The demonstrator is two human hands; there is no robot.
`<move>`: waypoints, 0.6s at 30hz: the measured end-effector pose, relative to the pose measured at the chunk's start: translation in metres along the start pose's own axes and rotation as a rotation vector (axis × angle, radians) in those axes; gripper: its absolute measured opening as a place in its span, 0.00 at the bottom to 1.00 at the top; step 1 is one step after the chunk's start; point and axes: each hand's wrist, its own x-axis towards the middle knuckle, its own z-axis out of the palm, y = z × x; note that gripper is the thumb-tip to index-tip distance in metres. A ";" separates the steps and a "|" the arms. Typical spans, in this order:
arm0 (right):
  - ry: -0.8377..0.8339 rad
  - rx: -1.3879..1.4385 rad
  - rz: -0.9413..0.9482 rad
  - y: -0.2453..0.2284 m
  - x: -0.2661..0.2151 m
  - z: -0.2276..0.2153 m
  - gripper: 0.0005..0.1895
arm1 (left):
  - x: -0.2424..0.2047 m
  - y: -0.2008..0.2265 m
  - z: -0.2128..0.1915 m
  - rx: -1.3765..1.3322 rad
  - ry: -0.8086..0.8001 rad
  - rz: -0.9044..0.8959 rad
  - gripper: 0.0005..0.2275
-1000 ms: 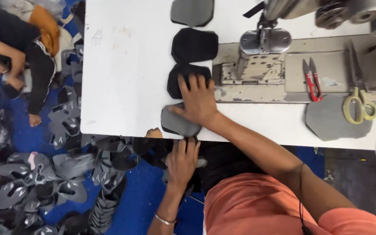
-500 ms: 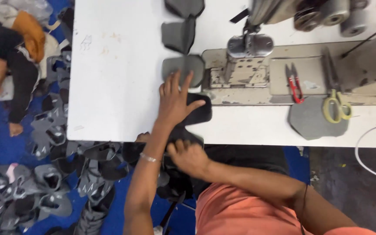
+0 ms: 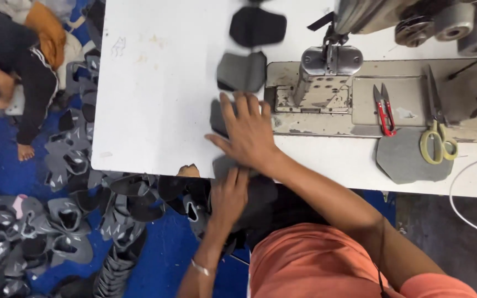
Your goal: Organizing and stacking padded shoe component inserts on a workbench.
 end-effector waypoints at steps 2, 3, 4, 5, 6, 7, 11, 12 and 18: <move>-0.004 -0.156 0.066 0.012 -0.001 0.037 0.41 | -0.022 0.010 -0.015 -0.028 0.007 -0.005 0.11; -0.018 -0.314 0.123 0.019 0.001 0.056 0.46 | -0.031 0.014 -0.023 -0.061 0.020 -0.022 0.13; -0.007 -0.315 0.142 0.014 -0.009 0.064 0.46 | -0.040 0.006 -0.024 -0.058 0.013 -0.001 0.13; -0.013 -0.261 0.103 0.010 -0.023 0.070 0.38 | -0.052 0.006 -0.021 -0.042 -0.085 -0.075 0.14; -0.020 -0.207 0.065 0.006 -0.038 0.077 0.32 | -0.066 0.004 -0.019 -0.025 -0.184 -0.149 0.15; -0.032 -0.211 0.050 0.000 -0.059 0.091 0.32 | -0.068 0.009 -0.030 -0.034 -0.176 -0.166 0.15; -0.159 -0.069 -0.006 -0.025 -0.112 0.110 0.09 | -0.033 0.012 -0.096 -0.209 -0.656 -0.091 0.15; -0.093 -0.039 -0.070 -0.035 -0.123 0.106 0.08 | -0.020 0.013 -0.117 -0.283 -0.817 0.017 0.16; -0.521 0.049 -0.123 -0.055 -0.148 0.113 0.23 | 0.137 0.028 -0.152 -0.202 0.136 0.151 0.24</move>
